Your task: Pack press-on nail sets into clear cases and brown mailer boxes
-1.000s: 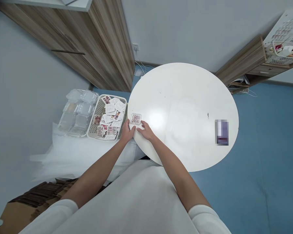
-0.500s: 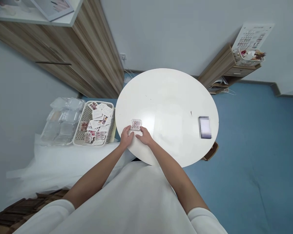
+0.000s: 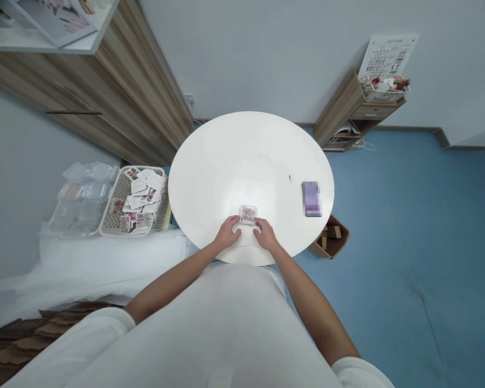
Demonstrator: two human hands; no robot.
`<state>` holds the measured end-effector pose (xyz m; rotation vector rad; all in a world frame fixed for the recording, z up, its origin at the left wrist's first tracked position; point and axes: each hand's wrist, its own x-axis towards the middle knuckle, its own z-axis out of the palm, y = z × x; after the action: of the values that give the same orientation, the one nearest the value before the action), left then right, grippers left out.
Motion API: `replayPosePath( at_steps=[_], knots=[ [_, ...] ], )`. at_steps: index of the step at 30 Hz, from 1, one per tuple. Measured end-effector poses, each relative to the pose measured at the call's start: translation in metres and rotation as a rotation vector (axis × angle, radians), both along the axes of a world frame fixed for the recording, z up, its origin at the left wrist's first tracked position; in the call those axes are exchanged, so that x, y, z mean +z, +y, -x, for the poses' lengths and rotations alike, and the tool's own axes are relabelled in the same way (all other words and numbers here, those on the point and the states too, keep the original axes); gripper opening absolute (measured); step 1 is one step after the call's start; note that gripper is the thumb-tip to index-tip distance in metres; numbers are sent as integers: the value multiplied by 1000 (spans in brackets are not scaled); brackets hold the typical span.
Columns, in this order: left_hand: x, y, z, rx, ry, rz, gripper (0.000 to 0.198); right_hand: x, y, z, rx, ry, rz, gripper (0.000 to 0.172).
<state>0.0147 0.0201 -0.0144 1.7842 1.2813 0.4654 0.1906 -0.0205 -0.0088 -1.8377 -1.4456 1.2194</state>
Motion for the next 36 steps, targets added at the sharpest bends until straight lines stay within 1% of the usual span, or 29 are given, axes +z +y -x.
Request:
replayPosePath(
  at_steps=[3, 7, 12, 15, 20, 25, 27, 29, 33, 34, 36],
  knots=[
    [-3, -7, -9, -30, 13, 10, 46, -5, -12, -14, 53, -8, -18, 48],
    [-5, -15, -13, -48, 31, 6, 45, -14, -21, -23, 107, -25, -36, 49],
    [-7, -21, -16, -16, 58, 9, 43, -21, -20, -26, 128, -27, -62, 49],
    [-10, -22, -18, -19, 69, 18, 44, -23, -19, -27, 148, -29, -52, 49],
    [-14, -24, -18, -32, 86, 0, 47, -22, -18, -27, 188, -76, -24, 49],
    [-13, -25, -13, -66, 124, -29, 50, -12, -23, -25, 205, -203, -85, 49],
    [-11, -26, -7, -77, 138, -44, 51, -8, -29, -24, 242, -284, -115, 48],
    [-8, -27, 0, -122, 155, -65, 50, -6, -35, -25, 330, -375, -140, 47],
    [-2, -26, 14, -292, 236, -99, 52, -6, -44, -24, 524, -548, -183, 51],
    [-1, -26, 16, -324, 265, -105, 53, -6, -45, -23, 555, -586, -197, 49],
    [1, -26, 20, -368, 318, -120, 56, -8, -45, -21, 587, -663, -226, 37]
  ],
)
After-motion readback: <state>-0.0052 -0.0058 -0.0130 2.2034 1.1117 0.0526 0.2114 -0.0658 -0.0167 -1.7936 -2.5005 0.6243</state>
